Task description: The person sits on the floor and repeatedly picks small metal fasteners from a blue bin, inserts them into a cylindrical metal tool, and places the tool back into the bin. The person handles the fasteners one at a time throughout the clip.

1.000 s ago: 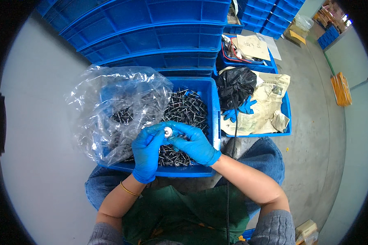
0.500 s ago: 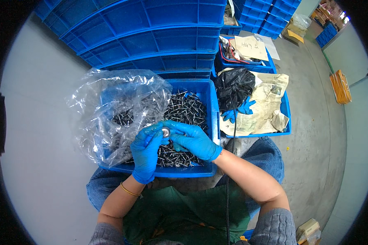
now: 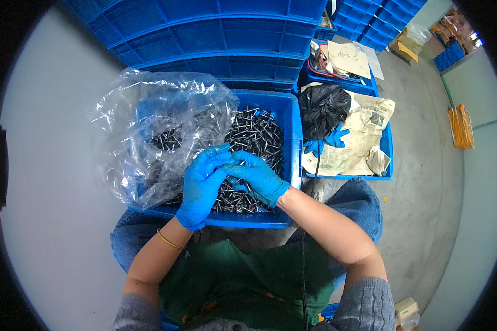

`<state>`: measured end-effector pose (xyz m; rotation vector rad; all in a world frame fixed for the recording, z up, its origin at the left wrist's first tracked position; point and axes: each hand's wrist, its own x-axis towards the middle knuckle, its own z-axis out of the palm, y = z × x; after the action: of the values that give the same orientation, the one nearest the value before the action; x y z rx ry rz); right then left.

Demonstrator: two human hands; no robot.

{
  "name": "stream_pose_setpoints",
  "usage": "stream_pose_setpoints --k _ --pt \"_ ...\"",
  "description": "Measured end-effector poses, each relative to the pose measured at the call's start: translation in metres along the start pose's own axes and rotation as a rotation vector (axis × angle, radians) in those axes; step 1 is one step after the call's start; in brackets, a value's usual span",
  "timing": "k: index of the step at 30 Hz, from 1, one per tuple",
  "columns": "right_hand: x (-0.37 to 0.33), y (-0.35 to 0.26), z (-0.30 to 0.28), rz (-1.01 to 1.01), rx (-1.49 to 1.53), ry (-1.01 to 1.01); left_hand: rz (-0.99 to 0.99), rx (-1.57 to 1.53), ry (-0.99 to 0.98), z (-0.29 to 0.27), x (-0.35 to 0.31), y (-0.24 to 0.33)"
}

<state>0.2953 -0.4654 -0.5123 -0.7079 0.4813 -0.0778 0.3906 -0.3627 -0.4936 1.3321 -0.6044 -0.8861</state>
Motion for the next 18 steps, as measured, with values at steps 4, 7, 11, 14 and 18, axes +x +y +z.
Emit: stream_pose_setpoints --k 4,7,11,14,18 --pt "0.002 -0.013 -0.008 0.024 0.009 0.052 0.080 0.074 0.149 -0.023 0.007 0.024" --pt "0.002 -0.030 -0.018 0.081 -0.108 0.215 0.083 -0.035 0.278 -0.039 0.004 0.064" --pt "0.028 0.007 -0.054 -0.207 -0.949 -0.147 0.093 -0.065 0.237 -0.048 0.000 0.059" --pt "0.035 0.032 -0.041 -0.013 -1.991 -0.216 0.042 -0.011 0.190 -0.047 -0.001 0.051" --pt "0.033 0.065 -0.054 -0.223 -2.245 -0.095 0.029 -0.013 0.143 -0.040 0.000 0.045"
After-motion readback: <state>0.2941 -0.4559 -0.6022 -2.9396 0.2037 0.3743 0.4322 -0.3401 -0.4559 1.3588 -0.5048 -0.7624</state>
